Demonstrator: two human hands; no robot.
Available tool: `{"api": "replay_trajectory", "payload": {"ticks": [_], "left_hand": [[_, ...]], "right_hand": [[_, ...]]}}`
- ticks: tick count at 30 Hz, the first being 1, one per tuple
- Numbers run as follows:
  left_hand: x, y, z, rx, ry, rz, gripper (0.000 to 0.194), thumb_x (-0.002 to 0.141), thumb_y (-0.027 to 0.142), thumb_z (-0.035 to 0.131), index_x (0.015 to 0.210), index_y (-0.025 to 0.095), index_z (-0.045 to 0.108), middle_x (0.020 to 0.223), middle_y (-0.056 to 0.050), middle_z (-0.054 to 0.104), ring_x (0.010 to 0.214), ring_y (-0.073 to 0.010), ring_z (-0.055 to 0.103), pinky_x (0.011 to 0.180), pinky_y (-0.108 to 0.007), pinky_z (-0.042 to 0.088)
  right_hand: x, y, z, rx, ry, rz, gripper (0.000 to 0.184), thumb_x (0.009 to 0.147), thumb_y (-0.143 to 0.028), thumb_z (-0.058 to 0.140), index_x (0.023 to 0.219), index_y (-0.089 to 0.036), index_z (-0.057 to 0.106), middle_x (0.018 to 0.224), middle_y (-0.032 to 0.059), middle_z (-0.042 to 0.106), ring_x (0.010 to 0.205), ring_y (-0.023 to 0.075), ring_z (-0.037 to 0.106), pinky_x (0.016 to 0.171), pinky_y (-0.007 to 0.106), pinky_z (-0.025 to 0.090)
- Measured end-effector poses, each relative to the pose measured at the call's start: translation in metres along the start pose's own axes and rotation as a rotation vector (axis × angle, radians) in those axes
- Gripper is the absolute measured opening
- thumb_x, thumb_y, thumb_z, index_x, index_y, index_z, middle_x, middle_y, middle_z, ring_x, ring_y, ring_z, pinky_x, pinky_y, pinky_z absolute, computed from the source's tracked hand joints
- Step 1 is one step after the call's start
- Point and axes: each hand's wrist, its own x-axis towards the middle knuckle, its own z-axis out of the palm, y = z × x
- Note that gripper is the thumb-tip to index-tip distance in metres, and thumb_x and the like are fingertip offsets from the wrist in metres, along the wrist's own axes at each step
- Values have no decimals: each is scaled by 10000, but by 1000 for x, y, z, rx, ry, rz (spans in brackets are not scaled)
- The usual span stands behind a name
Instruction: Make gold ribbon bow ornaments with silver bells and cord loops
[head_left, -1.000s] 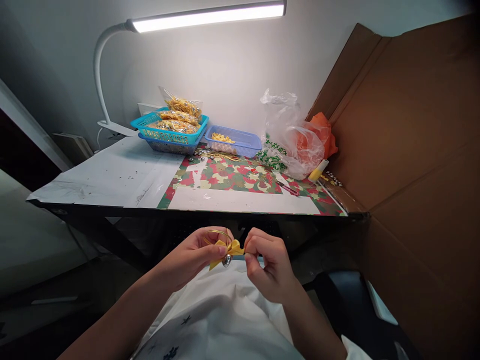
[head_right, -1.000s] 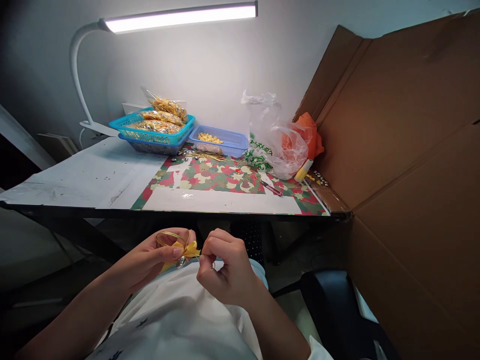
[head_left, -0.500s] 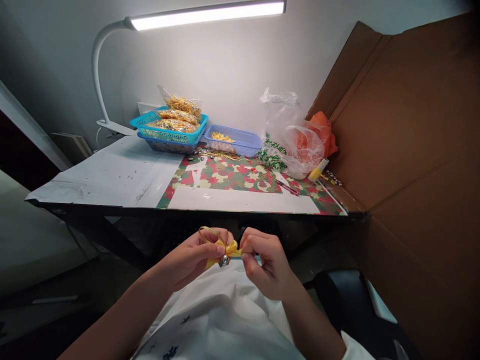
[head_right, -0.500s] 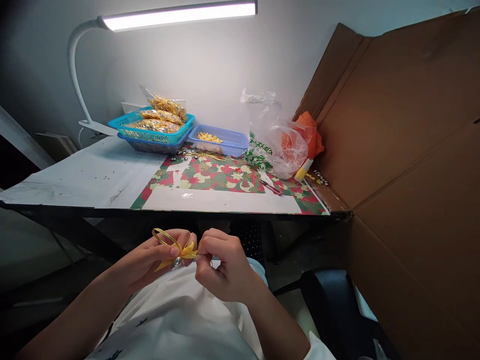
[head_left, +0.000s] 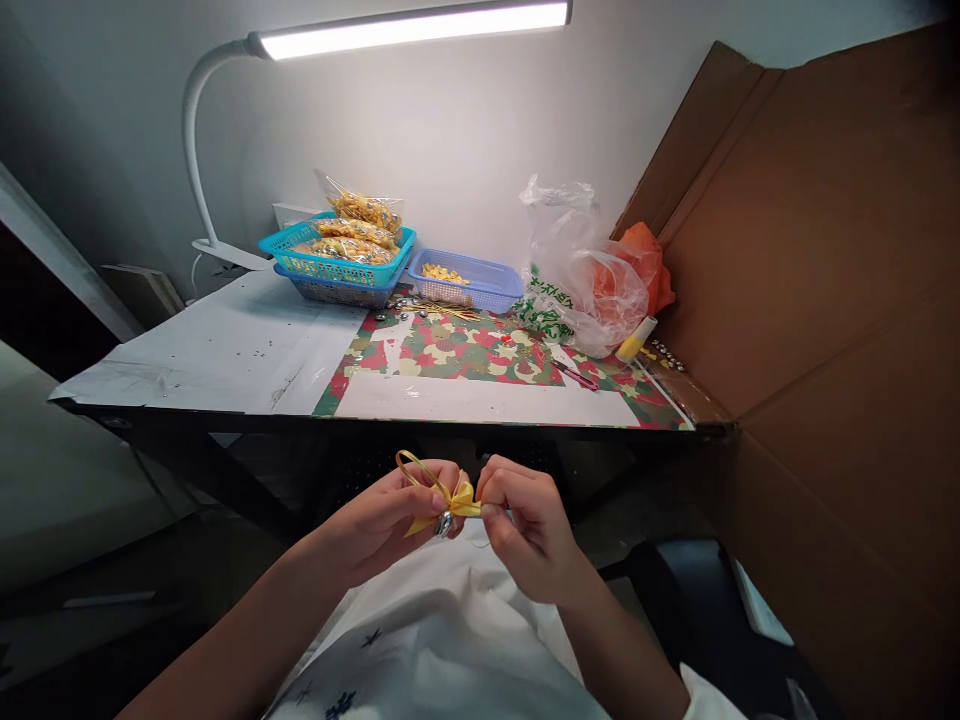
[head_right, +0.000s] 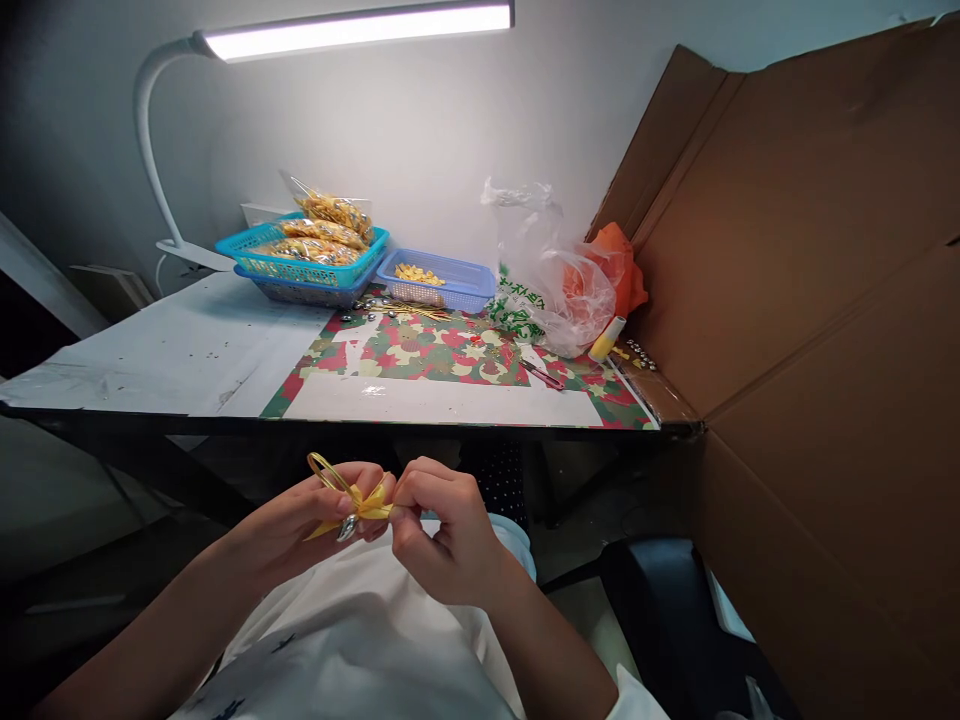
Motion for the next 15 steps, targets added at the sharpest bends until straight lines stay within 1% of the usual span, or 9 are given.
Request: {"api": "replay_trajectory", "payload": {"ticks": [4,9,12,15], "left_hand": [[-1,0,2,6,15,-1,172,685,236,815,648,150,671,672,5,580,657,-117,469,634,-195,448],[0,-1,9,-36,34,-25,208,664,232,829,601,148,650,637,4,569,626,-116,468,615,-200,447],[1,-1,13,-51,48,-6,214,650,241,847,595,146,663,630,4,565,623,-114,453,606,-194,443],[2,-2,13,-20,53,33,210,657,250,856,602,148,680,628,6,556,625,-113,440,603,-189,432]], "right_hand": [[-1,-3,3,-41,21,-10,212,789,-51,468,656,-208,419,651,-10,473,611,118,441,530,245,360],[-3,-1,6,-7,4,0,203,797,-45,477,673,-204,454,672,0,510,629,126,475,553,248,389],[-4,1,8,8,49,-17,207,806,-46,478,674,-204,459,670,3,532,630,127,474,557,246,385],[-4,2,9,22,86,-30,211,835,-68,473,675,-204,464,650,1,534,629,132,470,568,252,382]]}}
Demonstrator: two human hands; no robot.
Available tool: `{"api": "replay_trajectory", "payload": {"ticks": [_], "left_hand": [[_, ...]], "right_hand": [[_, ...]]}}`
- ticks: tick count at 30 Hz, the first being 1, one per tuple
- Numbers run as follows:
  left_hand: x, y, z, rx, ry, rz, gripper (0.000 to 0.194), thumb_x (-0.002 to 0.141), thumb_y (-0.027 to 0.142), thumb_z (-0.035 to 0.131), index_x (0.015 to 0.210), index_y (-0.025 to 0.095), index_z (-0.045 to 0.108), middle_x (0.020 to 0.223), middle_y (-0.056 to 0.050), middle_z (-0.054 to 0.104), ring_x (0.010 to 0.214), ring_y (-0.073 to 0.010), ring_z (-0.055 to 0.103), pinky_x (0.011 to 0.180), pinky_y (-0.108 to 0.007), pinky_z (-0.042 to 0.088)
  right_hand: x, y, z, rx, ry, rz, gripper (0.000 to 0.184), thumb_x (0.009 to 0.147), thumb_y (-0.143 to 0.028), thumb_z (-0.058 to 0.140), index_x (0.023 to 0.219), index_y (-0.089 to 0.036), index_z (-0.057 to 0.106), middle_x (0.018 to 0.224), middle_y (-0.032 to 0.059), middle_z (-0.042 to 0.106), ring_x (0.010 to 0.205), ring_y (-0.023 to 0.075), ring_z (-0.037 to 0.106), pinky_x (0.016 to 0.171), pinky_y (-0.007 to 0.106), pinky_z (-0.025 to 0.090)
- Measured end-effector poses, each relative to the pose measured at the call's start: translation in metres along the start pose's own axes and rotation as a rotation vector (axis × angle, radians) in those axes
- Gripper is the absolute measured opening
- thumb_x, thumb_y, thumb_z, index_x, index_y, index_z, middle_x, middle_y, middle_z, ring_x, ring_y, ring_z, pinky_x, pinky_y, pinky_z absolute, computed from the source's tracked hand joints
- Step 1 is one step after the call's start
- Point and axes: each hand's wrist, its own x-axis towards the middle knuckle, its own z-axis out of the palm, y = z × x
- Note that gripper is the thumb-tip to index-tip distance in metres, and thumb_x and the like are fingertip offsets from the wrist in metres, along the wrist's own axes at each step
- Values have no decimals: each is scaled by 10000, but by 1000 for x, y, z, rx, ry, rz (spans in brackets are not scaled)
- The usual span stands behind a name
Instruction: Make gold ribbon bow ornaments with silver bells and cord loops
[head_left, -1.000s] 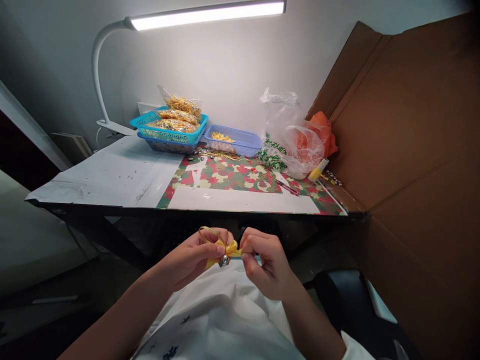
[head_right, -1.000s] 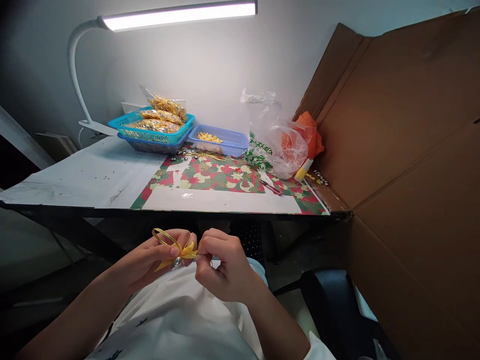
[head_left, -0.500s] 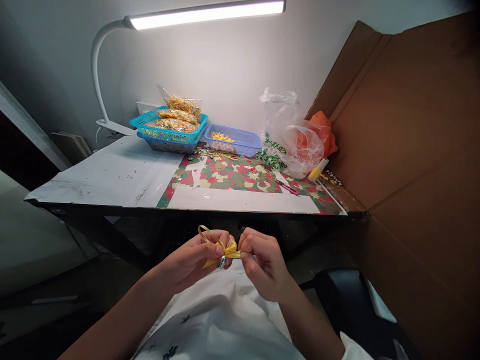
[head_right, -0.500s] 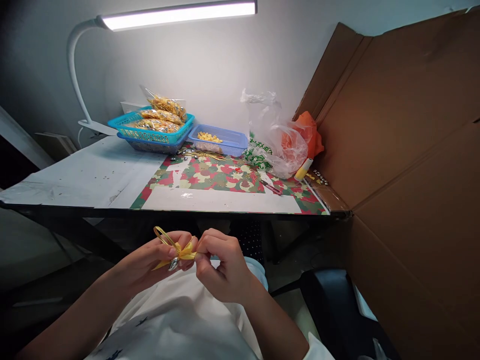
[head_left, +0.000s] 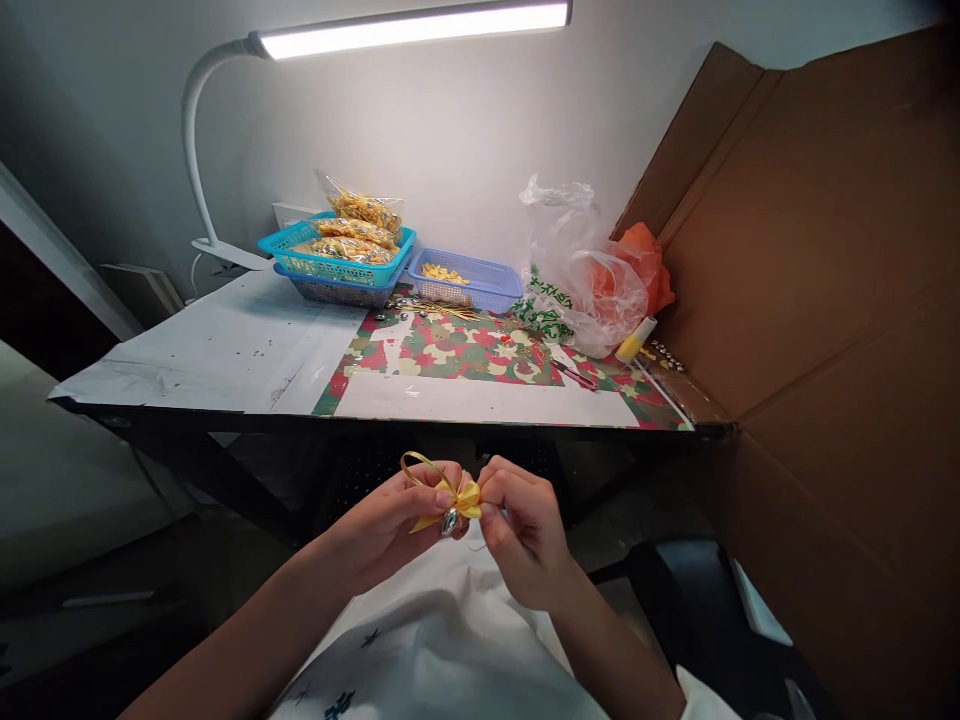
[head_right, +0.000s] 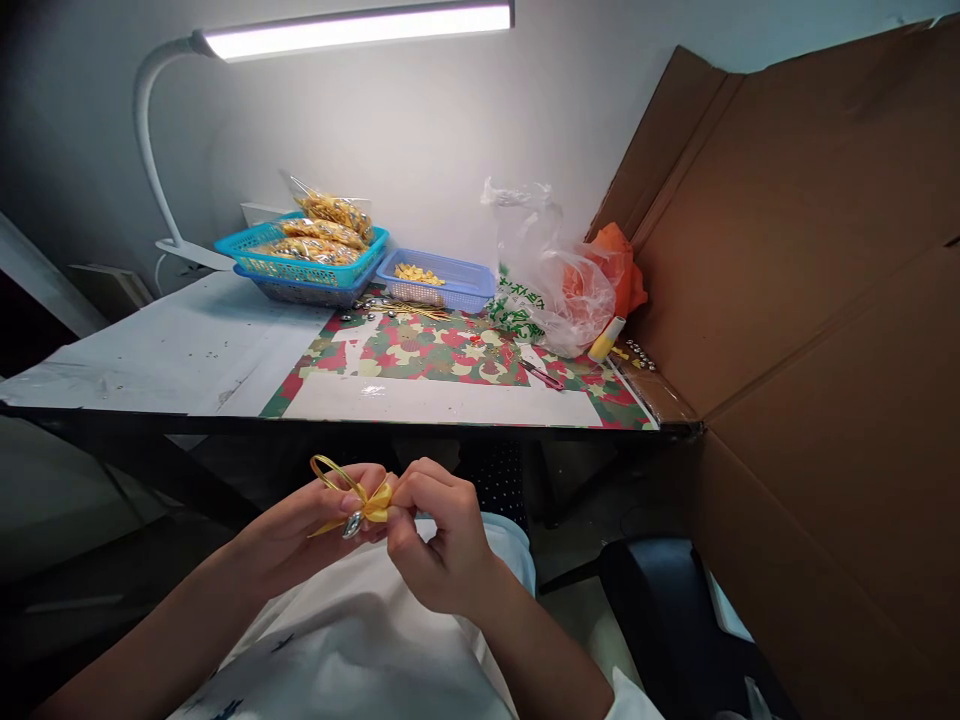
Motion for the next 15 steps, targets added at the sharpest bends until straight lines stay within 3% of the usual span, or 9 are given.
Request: {"api": "replay_trajectory", "payload": {"ticks": [10,15], "left_hand": [[-6,2,4,230,96,168,262,736,357,826,655,155,680,713,2,516,667,-122,426,623,-208,374],[-8,4,7,380,98,249,283,785,384,779,661,159,658,700,8,501,649,-123,406,589,-223,338]], "right_hand": [[-6,15,3,195,24,165,315,936,-363,524,670,-203,475,675,-4,455,623,138,403,575,277,334],[-8,22,5,306,26,227,328,928,-408,573,684,-197,511,729,6,465,675,144,419,621,280,347]]}}
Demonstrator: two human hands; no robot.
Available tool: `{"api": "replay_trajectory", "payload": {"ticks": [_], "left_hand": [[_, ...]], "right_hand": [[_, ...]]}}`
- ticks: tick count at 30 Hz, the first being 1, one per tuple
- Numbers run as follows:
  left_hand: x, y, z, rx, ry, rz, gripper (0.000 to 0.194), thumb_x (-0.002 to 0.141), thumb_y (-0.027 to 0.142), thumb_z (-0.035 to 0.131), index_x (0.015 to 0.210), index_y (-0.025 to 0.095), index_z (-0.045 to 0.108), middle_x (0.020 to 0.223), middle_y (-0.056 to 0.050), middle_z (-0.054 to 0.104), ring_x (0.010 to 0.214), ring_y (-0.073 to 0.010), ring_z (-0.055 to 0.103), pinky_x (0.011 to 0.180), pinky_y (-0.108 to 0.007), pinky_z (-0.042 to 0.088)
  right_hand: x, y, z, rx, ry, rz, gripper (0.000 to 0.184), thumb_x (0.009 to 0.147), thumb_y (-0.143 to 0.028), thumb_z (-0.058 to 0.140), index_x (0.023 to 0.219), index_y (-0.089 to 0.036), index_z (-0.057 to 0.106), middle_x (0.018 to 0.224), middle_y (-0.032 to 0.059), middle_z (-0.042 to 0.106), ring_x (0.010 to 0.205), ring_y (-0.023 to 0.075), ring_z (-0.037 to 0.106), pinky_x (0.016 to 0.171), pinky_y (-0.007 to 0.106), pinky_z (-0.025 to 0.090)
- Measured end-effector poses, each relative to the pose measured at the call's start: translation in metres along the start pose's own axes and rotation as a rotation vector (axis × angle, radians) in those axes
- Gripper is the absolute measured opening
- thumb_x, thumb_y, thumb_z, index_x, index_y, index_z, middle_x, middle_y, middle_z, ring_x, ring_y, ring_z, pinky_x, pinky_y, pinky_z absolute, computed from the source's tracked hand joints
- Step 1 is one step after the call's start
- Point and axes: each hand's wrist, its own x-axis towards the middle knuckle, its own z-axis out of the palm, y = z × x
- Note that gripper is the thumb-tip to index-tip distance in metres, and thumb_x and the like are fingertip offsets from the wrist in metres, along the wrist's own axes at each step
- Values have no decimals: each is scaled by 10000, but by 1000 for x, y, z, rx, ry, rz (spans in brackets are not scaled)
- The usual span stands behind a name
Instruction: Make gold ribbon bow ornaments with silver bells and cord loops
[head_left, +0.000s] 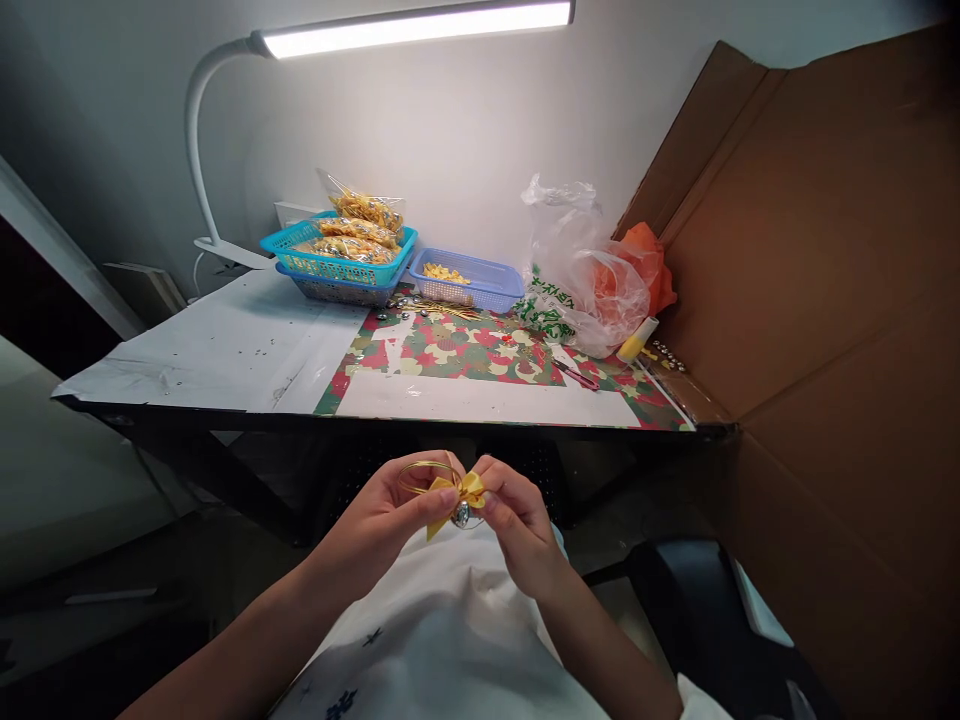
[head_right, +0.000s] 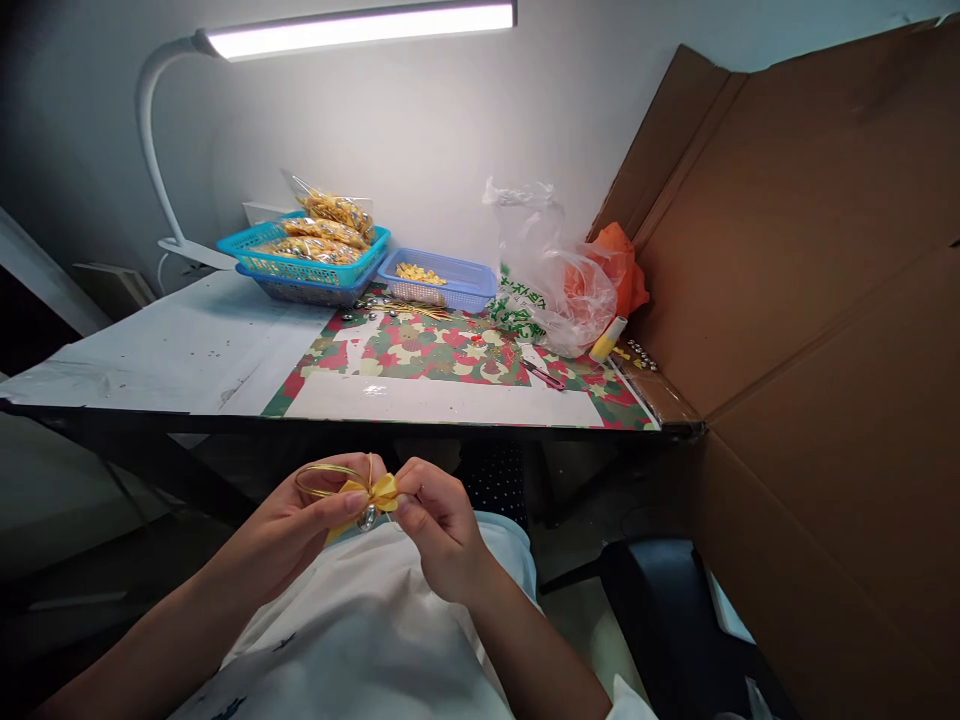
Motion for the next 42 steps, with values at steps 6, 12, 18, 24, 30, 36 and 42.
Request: {"api": "replay_trajectory", "payload": {"ticks": [6,12,18,24,30,36,42], "left_hand": [[-3,3,1,162,4,51,314,852,413,700,678,161,631,664,23,461,589,-110,346,532,-239,281],[-5,6,4,246,43,65,301,854,416,683,698,164,629,636,33,437,550,-102,308,504,-246,260],[-4,6,4,250,52,62,305,850,426,682,703,164,631,626,32,436,552,-105,317,506,-247,259],[-3,0,2,170,69,67,271,845,388,695,699,167,641,668,14,486,599,-119,379,550,-242,317],[-2,-4,-2,117,109,56,255,820,377,719,685,173,646,724,-5,529,652,-134,421,579,-238,341],[-4,-4,-6,154,126,30,278,805,428,722,729,170,653,695,-7,497,629,-134,374,547,-244,306],[-5,-4,-3,154,102,50,252,818,403,716,741,169,663,704,-1,498,622,-126,377,546,-242,304]], "right_hand": [[-1,4,0,90,-23,10,295,935,-395,594,719,-198,556,760,8,482,703,143,434,655,277,352],[-2,10,1,124,2,43,303,913,-436,619,725,-205,564,763,11,493,710,151,446,661,278,369],[-2,14,1,148,4,39,297,905,-435,625,720,-208,574,756,14,492,712,155,451,661,281,373],[-3,15,0,146,16,-48,259,925,-365,596,718,-209,579,739,13,498,711,159,460,660,286,378],[-5,11,0,-7,100,-132,266,940,-345,551,714,-205,562,767,29,539,716,170,502,655,306,397],[-5,0,-4,-232,165,-216,313,940,-352,503,661,-211,480,808,47,578,729,181,520,653,323,426],[0,-12,-2,-306,118,-244,302,919,-298,492,636,-213,432,764,41,556,689,169,520,601,306,432]]}}
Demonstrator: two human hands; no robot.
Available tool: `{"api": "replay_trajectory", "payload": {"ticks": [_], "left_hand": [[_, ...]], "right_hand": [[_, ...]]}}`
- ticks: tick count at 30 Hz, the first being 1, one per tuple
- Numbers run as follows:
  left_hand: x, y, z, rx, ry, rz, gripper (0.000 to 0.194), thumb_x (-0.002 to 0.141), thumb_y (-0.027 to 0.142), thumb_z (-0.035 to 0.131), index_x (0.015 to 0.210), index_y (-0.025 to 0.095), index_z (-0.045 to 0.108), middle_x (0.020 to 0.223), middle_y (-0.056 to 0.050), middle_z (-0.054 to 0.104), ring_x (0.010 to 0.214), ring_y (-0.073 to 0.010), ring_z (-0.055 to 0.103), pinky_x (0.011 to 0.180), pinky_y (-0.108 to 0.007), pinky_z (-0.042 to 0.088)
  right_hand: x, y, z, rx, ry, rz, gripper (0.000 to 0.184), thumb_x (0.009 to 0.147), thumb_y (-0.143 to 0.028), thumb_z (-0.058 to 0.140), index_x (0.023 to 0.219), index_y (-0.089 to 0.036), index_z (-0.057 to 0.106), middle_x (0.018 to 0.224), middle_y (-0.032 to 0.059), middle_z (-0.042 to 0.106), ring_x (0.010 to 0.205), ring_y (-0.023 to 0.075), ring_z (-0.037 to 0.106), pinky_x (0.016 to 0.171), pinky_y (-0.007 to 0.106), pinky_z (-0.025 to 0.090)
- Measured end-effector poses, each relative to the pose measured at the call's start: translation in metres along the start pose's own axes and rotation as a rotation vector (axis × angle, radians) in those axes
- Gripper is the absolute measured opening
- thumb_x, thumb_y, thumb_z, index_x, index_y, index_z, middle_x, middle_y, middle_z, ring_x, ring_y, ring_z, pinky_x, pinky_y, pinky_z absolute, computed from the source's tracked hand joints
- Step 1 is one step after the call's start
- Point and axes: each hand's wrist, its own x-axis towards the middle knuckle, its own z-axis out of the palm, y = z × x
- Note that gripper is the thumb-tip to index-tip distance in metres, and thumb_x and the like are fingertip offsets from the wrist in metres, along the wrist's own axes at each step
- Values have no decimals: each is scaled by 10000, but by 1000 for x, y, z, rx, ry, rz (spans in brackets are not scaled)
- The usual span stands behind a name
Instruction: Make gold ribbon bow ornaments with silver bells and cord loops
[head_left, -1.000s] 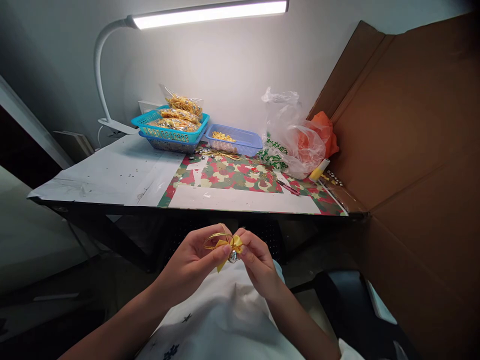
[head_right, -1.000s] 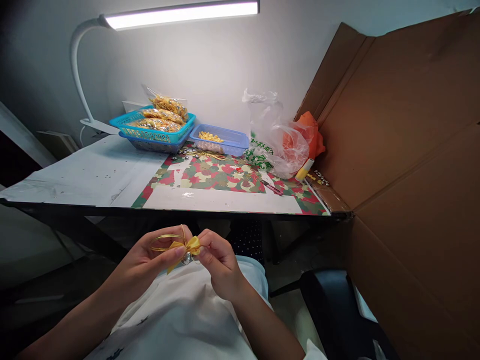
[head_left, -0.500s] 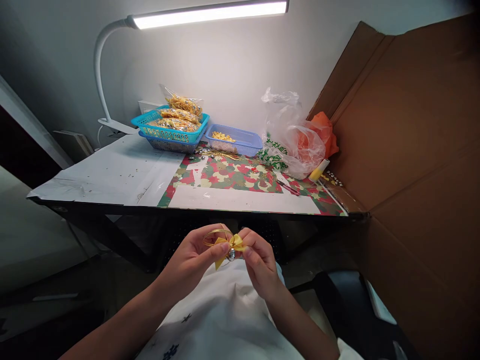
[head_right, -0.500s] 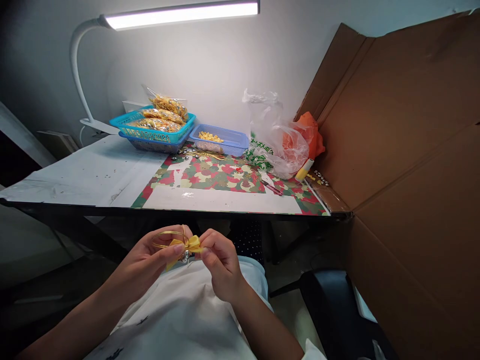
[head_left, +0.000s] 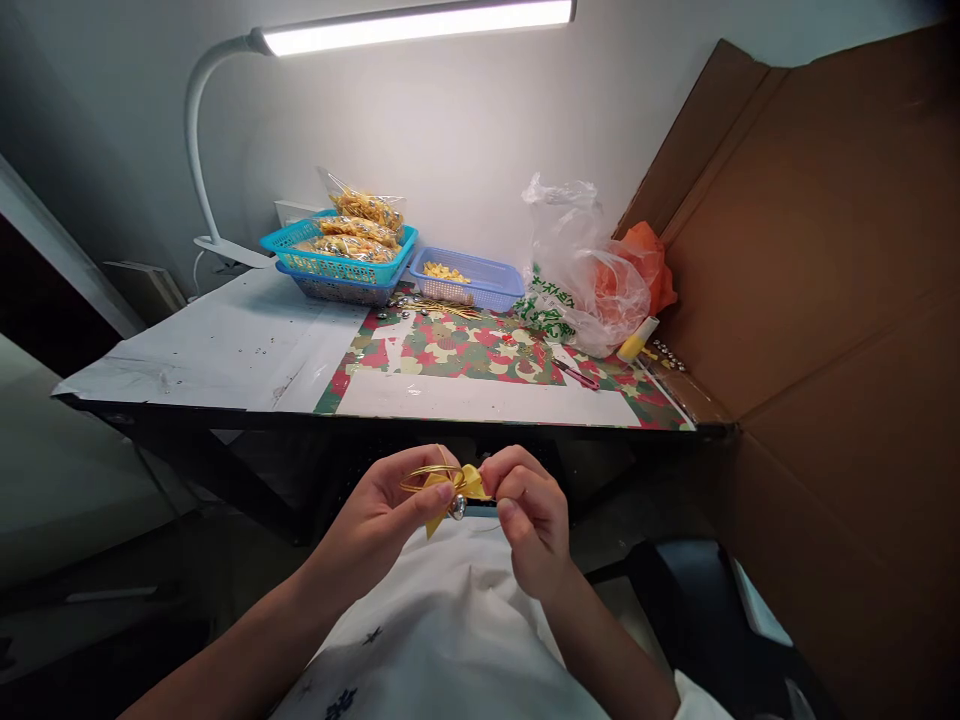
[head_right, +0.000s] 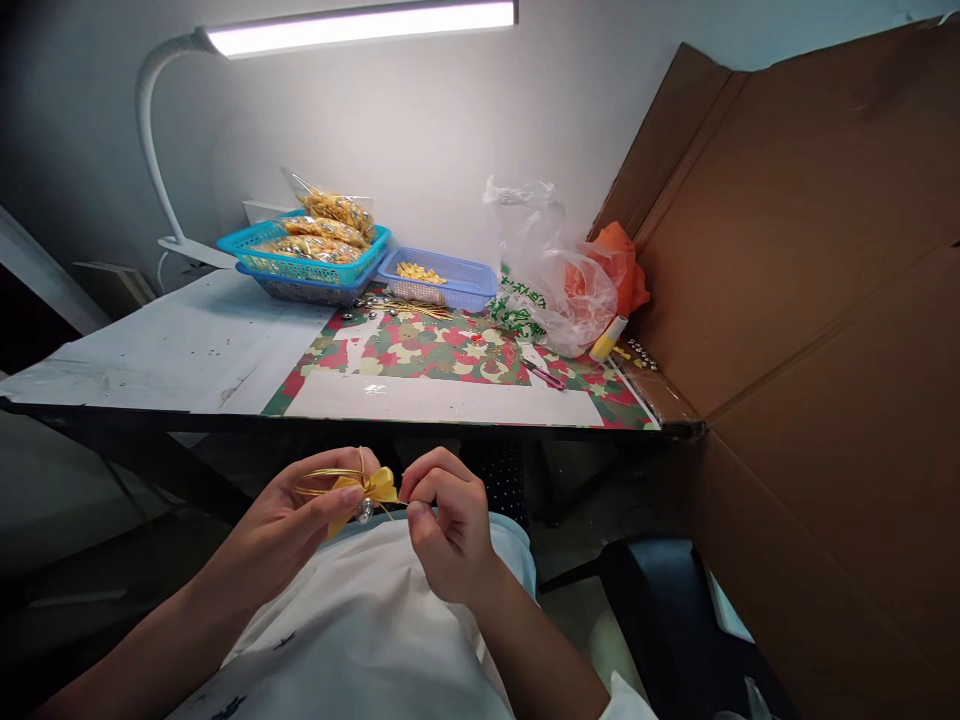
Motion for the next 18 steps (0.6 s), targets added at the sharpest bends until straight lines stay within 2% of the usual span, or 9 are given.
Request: {"api": "replay_trajectory", "payload": {"ticks": [7,18], "left_hand": [[1,1,1,-36,-34,3,242,836,381,711,722,174,661,706,8,500,618,-118,380,544,-231,301],[0,-3,-3,-61,-49,-20,238,844,403,712,758,187,662,708,16,479,646,-123,359,572,-227,294]], "right_hand": [[3,-3,1,-1,-23,0,226,859,-175,495,641,-206,443,768,27,544,672,144,505,579,272,412],[3,-3,-1,-23,-25,8,219,844,-168,490,636,-206,435,762,27,549,676,146,516,588,276,428]]}}
